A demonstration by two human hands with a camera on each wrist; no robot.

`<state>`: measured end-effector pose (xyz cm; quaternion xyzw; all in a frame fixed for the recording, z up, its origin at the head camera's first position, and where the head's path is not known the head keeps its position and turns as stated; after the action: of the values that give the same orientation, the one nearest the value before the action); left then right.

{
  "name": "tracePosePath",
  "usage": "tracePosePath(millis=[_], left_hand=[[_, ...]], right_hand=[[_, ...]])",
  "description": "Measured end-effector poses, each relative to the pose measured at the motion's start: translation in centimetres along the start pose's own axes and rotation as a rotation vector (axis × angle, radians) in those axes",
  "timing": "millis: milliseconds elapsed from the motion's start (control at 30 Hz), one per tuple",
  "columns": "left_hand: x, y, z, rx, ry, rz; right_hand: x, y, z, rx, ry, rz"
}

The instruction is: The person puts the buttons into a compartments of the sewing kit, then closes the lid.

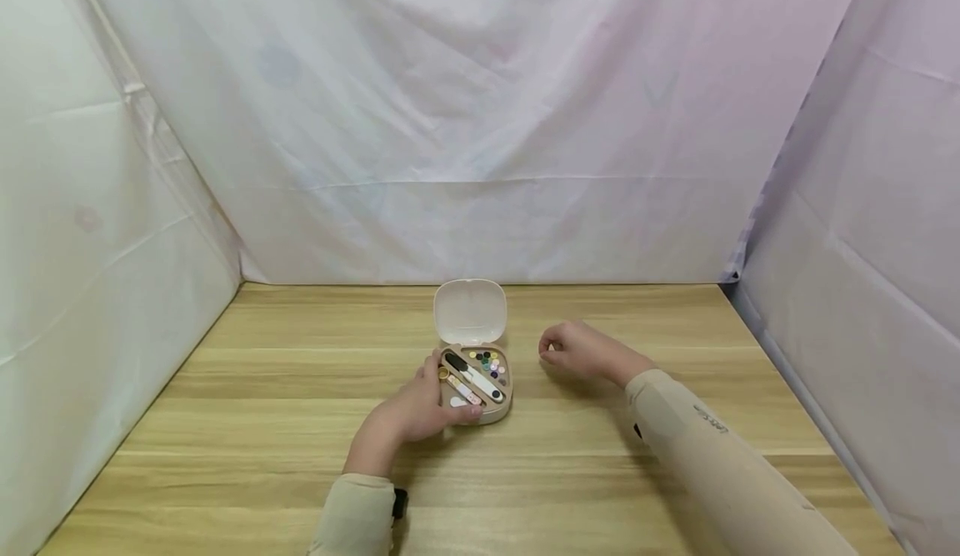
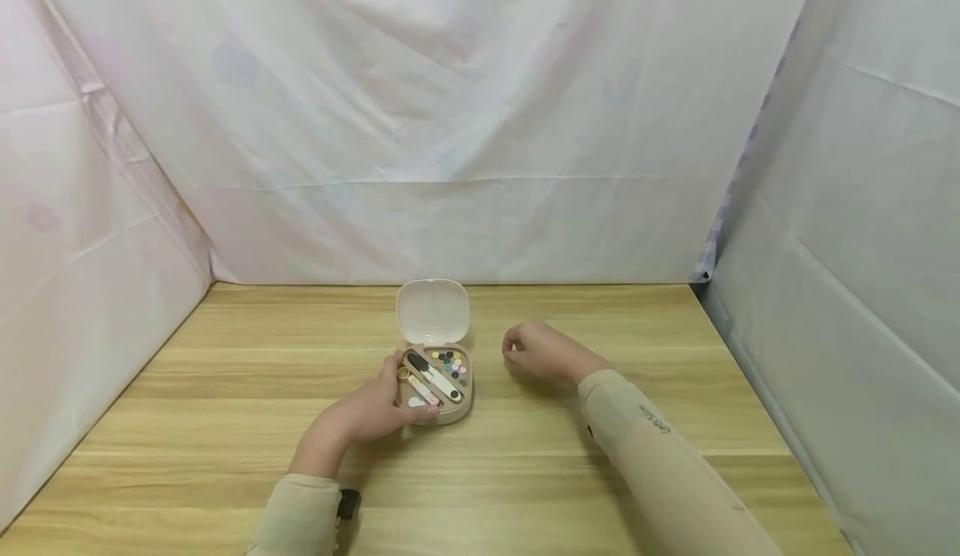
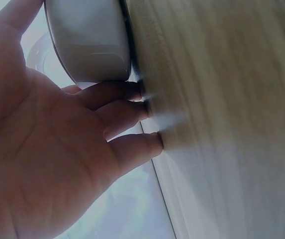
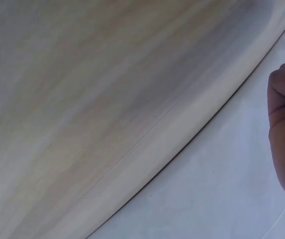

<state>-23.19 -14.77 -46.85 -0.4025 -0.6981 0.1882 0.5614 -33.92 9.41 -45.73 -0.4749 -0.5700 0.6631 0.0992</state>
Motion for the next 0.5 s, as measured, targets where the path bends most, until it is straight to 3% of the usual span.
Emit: tracePosePath(millis=[167,500], left_hand=[[0.0,0.0,0.0,-0.002,0.001,0.001],[0.0,0.0,0.1,-0.006,0.007,0.003]], right_hand=[[-0.3,0.0,0.1,0.006,0.000,0.007],[-1.6,-0.4,1.0,0.063,-0.003,0.161]])
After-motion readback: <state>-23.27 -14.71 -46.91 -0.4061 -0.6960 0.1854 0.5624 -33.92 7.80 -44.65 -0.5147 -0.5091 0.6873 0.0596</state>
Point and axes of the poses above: each hand's wrist, its own z-axis towards the middle knuckle, its own y-axis out of the palm, x = y × z, the point moved 7 cm from there along z, towards the middle knuckle, and after that the axes turned 4 degrees about -x, right-handed, at the moved point
